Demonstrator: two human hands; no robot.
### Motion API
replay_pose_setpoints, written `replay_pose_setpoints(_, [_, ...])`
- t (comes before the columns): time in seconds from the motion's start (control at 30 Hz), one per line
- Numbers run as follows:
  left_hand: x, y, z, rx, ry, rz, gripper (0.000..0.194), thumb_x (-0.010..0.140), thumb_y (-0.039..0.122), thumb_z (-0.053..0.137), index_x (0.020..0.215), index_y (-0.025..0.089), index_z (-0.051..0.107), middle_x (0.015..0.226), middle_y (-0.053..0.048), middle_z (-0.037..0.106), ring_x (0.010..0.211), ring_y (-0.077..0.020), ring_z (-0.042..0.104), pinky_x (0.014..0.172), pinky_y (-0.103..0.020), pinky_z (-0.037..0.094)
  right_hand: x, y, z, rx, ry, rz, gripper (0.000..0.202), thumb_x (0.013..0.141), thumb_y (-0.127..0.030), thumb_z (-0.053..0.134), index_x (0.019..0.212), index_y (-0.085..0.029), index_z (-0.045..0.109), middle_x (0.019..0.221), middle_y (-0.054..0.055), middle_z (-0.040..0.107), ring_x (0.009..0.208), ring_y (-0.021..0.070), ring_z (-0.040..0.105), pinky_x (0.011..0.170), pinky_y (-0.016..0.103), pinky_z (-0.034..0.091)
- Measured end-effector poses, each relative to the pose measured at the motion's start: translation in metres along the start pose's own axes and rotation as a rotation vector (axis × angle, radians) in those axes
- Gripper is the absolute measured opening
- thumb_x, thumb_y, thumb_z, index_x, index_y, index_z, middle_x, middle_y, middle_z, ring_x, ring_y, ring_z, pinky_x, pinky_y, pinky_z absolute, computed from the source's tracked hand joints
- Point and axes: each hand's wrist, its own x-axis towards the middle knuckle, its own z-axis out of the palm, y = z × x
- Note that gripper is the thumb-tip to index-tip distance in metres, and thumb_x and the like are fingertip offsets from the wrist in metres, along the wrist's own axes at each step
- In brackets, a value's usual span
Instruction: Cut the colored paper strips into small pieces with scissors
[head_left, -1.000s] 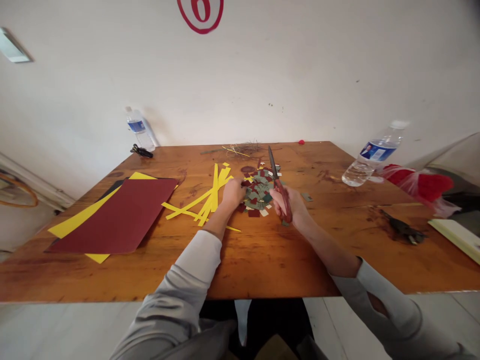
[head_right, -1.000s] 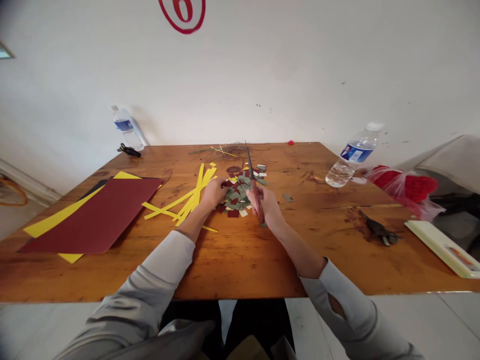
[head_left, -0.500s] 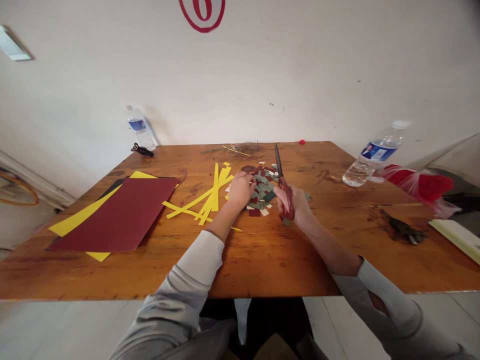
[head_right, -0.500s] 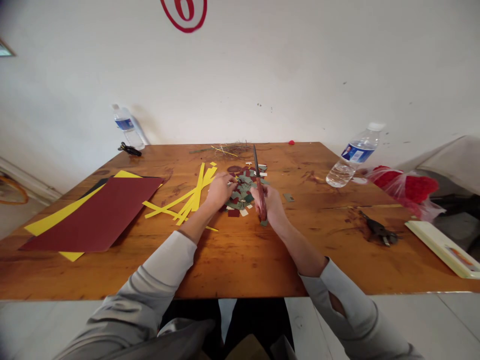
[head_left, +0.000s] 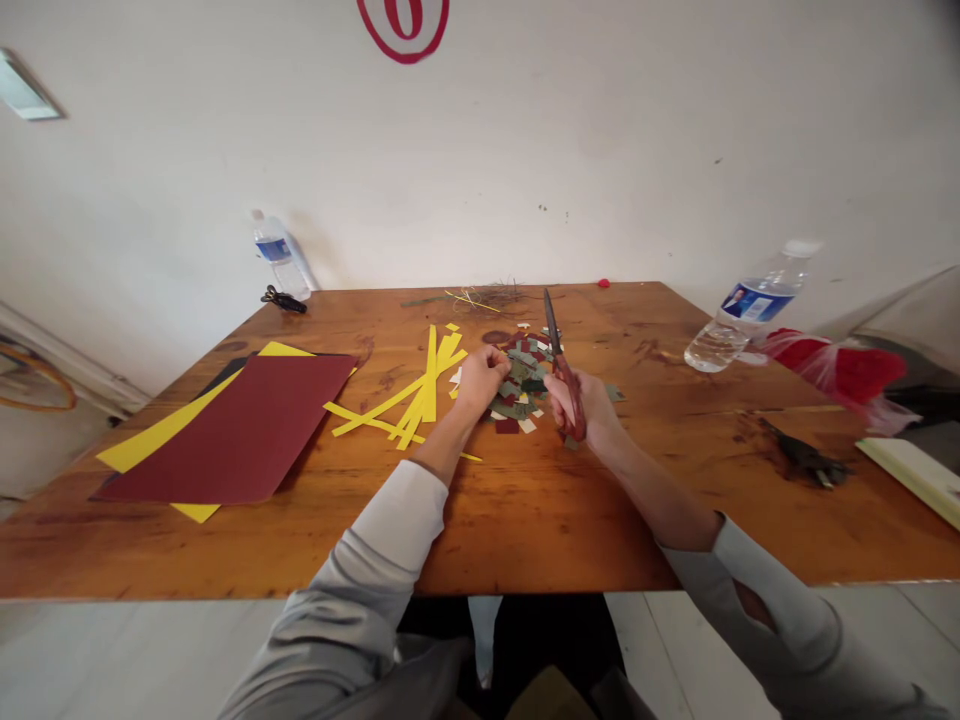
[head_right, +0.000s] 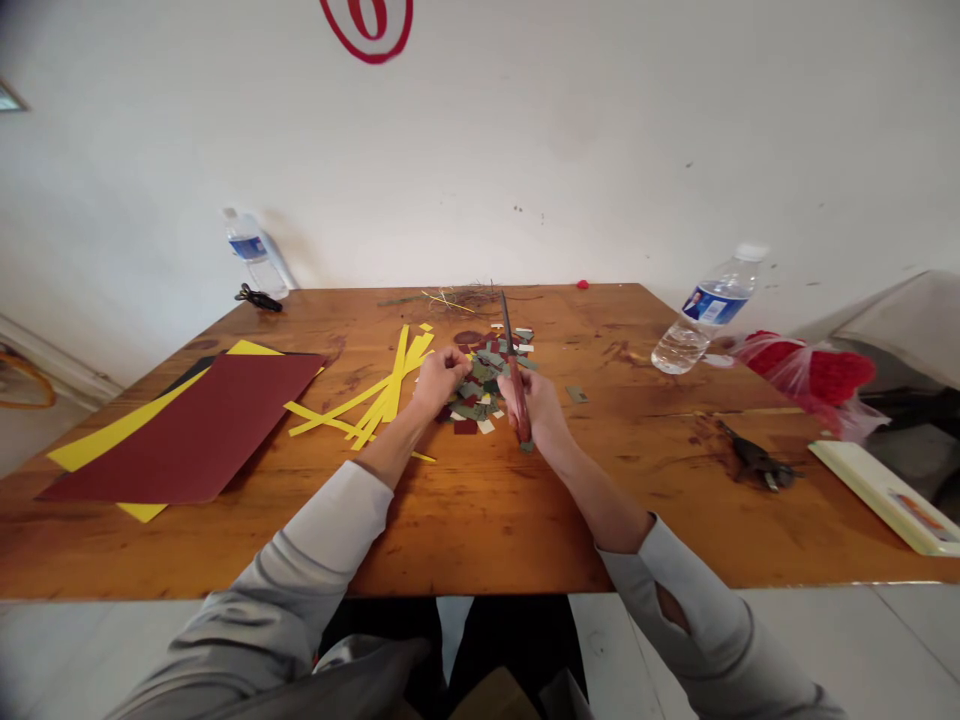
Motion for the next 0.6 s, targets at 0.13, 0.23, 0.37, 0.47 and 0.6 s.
replay_pose_setpoints(0.13, [0.002,0.002,-0.006,-0.321,0.11,-0.074,0.011,0.067,0.012,0.068,0.073,0.019,0.063,0.065,0.003,0.062,0.06,-0.0109,0.056,0.062,-0.024,0.047,-0.002,-0.001,0.002,0.0,-0.041,0.015,0.035,0.08,-0.047,0.073,0.067,-0.025,0.048,0.041,-0.005,0.05,0.032,0.0119,0.044,0.033,0.023,0.034])
replay_pose_setpoints(0.23, [-0.003,0.005,-0.014,-0.545,0.122,-0.124,0.024,0.063,0.014,0.073,0.086,0.017,0.069,0.065,0.004,0.062,0.059,-0.0112,0.058,0.064,-0.027,0.051,-0.004,-0.002,0.006,-0.003,-0.099,0.024,0.027,0.082,-0.042,0.068,0.07,-0.024,0.051,0.04,-0.005,0.051,0.031,0.0111,0.043,0.033,0.022,0.032])
replay_pose_setpoints(0.37, [-0.014,0.011,-0.024,-0.704,0.117,-0.167,0.023,0.06,0.016,0.076,0.082,0.017,0.071,0.07,0.001,0.065,0.061,-0.0116,0.06,0.068,-0.03,0.056,-0.007,-0.003,0.013,-0.047,-0.167,0.065,0.02,0.083,-0.038,0.064,0.074,-0.024,0.053,0.037,-0.006,0.049,0.028,0.0111,0.041,0.031,0.021,0.029])
replay_pose_setpoints(0.47, [-0.016,0.015,-0.028,-0.81,0.15,-0.169,0.023,0.059,0.015,0.076,0.082,0.017,0.073,0.077,-0.001,0.069,0.069,-0.013,0.063,0.071,-0.031,0.058,-0.009,-0.002,0.016,-0.053,-0.191,0.081,0.015,0.082,-0.034,0.064,0.077,-0.024,0.054,0.036,-0.007,0.047,0.028,0.0114,0.042,0.033,0.021,0.031])
replay_pose_setpoints(0.6, [-0.012,0.016,-0.031,-0.887,0.196,-0.1,0.035,0.058,0.01,0.074,0.092,0.019,0.075,0.071,0.003,0.061,0.068,-0.0112,0.061,0.076,-0.032,0.058,-0.012,-0.003,0.016,-0.111,-0.179,0.087,0.009,0.077,-0.024,0.063,0.085,-0.021,0.06,0.037,-0.009,0.046,0.032,0.0122,0.045,0.035,0.02,0.033])
